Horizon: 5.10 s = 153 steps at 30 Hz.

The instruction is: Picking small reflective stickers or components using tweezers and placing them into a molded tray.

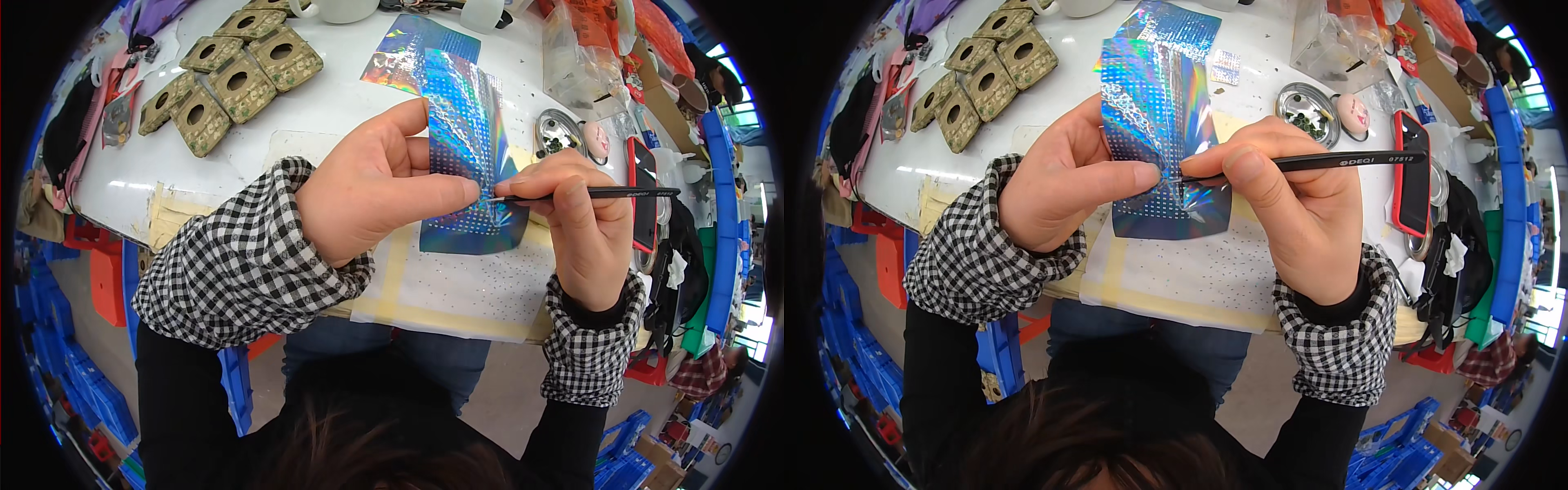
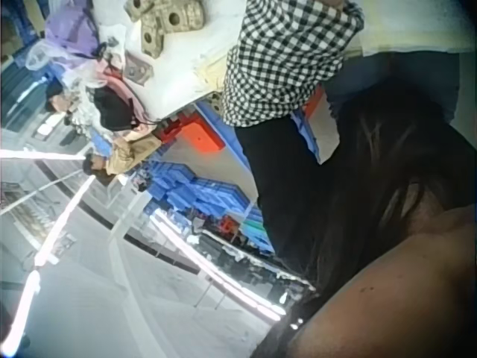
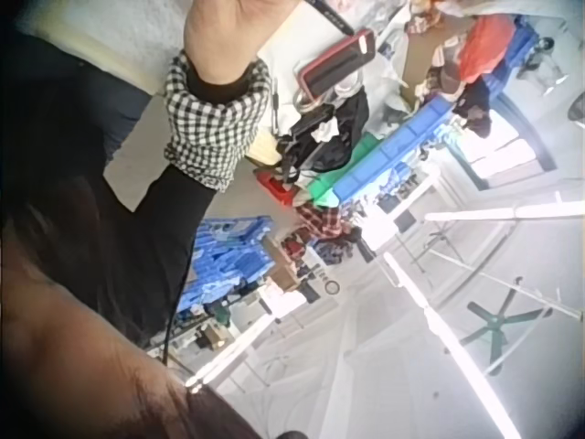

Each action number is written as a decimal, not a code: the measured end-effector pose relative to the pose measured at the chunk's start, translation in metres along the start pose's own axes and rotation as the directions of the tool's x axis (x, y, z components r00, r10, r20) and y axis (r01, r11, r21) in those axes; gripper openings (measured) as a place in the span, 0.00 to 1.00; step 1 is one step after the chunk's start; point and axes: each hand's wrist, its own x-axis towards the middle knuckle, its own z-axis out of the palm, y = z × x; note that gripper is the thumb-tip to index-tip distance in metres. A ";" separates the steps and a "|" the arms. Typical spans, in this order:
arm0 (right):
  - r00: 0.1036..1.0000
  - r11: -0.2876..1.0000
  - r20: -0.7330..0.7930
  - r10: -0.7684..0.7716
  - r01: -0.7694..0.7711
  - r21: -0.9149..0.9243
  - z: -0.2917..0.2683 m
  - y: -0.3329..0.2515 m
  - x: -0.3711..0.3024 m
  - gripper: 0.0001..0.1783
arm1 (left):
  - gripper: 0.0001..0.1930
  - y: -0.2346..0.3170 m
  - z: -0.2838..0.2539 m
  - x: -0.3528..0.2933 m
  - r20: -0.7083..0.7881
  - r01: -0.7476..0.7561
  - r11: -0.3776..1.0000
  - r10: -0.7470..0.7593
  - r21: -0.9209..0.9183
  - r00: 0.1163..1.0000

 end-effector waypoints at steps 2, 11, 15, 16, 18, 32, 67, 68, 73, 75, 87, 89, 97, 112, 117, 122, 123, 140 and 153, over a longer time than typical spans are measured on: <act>0.997 0.998 0.076 -0.018 0.023 -0.062 -0.003 0.000 0.000 0.19 | 0.27 -0.001 -0.001 0.001 -0.014 0.012 1.000 -0.012 0.012 1.000; 1.000 0.999 0.007 -0.010 0.010 0.050 -0.002 0.002 0.001 0.16 | 0.27 -0.001 -0.002 0.001 -0.014 -0.001 1.000 0.001 0.011 1.000; 1.000 1.000 -0.011 -0.020 0.020 0.010 -0.001 0.001 0.001 0.13 | 0.27 0.001 -0.001 0.001 -0.003 0.001 1.000 -0.001 0.000 1.000; 1.000 1.000 -0.012 -0.021 0.021 0.015 -0.001 0.002 0.000 0.13 | 0.27 0.000 -0.001 0.001 -0.005 0.000 1.000 0.000 -0.004 1.000; 1.000 0.999 -0.016 -0.022 0.023 0.025 0.000 0.002 0.000 0.13 | 0.28 0.000 0.000 0.001 -0.008 -0.002 1.000 0.001 -0.013 1.000; 0.999 0.999 -0.015 -0.030 0.030 0.028 0.001 0.002 0.000 0.13 | 0.27 0.000 0.000 0.000 -0.004 0.015 0.999 -0.016 -0.028 1.000; 0.859 0.623 0.279 -0.430 0.506 -0.597 -0.002 -0.009 0.004 0.21 | 0.25 0.000 -0.004 0.004 -0.024 0.119 0.990 -0.121 -0.078 0.992; 0.861 0.631 0.271 -0.430 0.501 -0.592 -0.002 -0.009 0.004 0.21 | 0.24 -0.001 -0.005 0.004 -0.021 0.109 0.991 -0.111 -0.078 0.994; 0.862 0.634 0.249 -0.441 0.496 -0.593 -0.002 -0.007 0.004 0.21 | 0.23 0.000 -0.004 0.004 -0.015 0.084 0.994 -0.086 -0.073 0.996; 0.869 0.651 0.235 -0.436 0.485 -0.584 -0.001 -0.007 0.004 0.21 | 0.23 0.000 -0.003 0.004 -0.019 0.068 0.996 -0.069 -0.055 0.997; 0.932 0.864 0.138 -0.335 0.363 -0.349 -0.001 0.000 0.004 0.21 | 0.23 0.001 -0.004 0.003 -0.052 0.058 0.998 -0.059 -0.023 0.997; 0.938 0.870 0.108 -0.330 0.347 -0.351 -0.001 0.000 0.004 0.21 | 0.23 0.002 -0.003 0.003 -0.052 0.057 0.998 -0.058 -0.028 0.997; 0.932 0.850 0.115 -0.345 0.362 -0.383 -0.001 0.000 0.004 0.21 | 0.23 0.003 -0.003 0.002 -0.044 0.024 0.999 -0.025 -0.028 0.999; 0.950 0.977 0.253 0.184 -0.148 -0.154 0.025 0.005 -0.010 0.05 | 0.21 0.022 -0.017 0.016 -0.391 -0.167 0.985 0.169 0.039 0.905; 0.921 0.947 0.313 0.233 -0.140 -0.290 0.029 0.016 -0.011 0.06 | 0.21 0.018 -0.022 0.014 -0.283 -0.219 0.976 0.210 0.001 0.936; 0.923 0.944 0.344 0.173 -0.056 -0.325 0.031 0.017 -0.010 0.05 | 0.20 0.022 -0.018 0.014 -0.331 -0.174 0.985 0.170 0.019 0.928; 0.919 0.940 0.362 0.157 -0.026 -0.340 0.030 0.016 -0.009 0.05 | 0.19 0.020 -0.021 0.013 -0.264 -0.216 0.976 0.208 0.002 0.942; 0.911 0.934 0.404 0.078 0.075 -0.348 0.028 0.011 -0.004 0.05 | 0.19 0.021 -0.024 0.012 -0.216 -0.250 0.968 0.239 -0.026 0.947; 0.878 0.927 0.324 -0.351 0.277 0.254 0.046 -0.031 -0.023 0.17 | 0.26 0.019 -0.014 0.019 -0.028 -0.086 0.996 0.085 -0.029 0.996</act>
